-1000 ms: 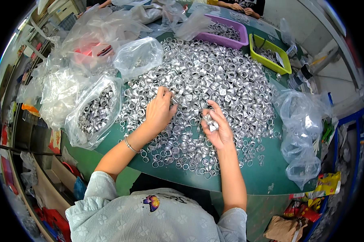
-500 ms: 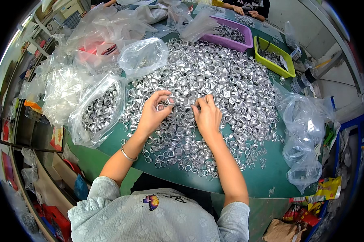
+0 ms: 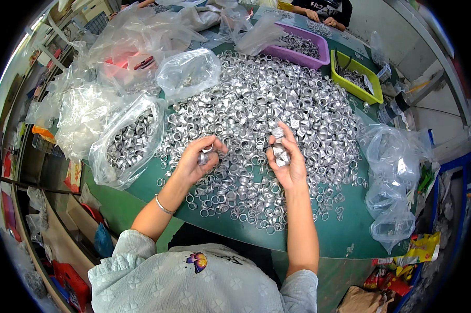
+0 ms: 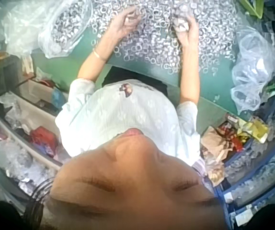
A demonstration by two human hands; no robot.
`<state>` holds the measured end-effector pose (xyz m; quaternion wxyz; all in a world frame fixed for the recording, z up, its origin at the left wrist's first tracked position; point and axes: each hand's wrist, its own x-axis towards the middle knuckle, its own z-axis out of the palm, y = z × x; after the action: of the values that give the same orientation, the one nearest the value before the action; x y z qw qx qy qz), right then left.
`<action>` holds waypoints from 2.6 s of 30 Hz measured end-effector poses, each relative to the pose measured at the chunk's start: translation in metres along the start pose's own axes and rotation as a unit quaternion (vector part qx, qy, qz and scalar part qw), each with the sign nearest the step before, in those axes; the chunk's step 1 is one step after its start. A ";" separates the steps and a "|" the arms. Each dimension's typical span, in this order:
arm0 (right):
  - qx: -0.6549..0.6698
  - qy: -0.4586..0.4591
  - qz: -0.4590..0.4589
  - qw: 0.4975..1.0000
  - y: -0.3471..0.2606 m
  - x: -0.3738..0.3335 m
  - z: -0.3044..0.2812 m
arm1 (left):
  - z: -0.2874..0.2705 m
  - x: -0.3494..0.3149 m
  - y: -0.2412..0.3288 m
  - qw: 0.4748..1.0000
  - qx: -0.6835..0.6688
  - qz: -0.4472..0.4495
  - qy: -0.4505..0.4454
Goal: The person sorts through a large pile of silver metal rings by hand on a green table, selects individual pieces, and places them into clear plastic bags which are then stored on a shelf.
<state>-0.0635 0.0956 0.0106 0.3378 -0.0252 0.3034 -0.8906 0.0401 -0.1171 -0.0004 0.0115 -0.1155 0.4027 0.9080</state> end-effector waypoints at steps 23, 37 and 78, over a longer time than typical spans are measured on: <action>-0.040 -0.004 -0.001 0.999 0.013 -0.006 -0.004 | 0.030 -0.013 0.006 0.995 -0.060 -0.040 0.064; -0.348 0.159 -0.242 0.892 0.072 -0.070 0.027 | 0.060 -0.045 -0.103 0.949 -0.310 -0.050 -0.033; -0.528 0.023 -0.279 0.802 0.075 -0.096 0.037 | -0.182 -0.033 0.161 0.444 0.443 0.533 0.568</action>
<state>0.0641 0.0912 0.0142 0.0026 -0.2628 0.7141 -0.6489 0.0906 -0.3571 0.0064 -0.6561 -0.3472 0.6493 0.1654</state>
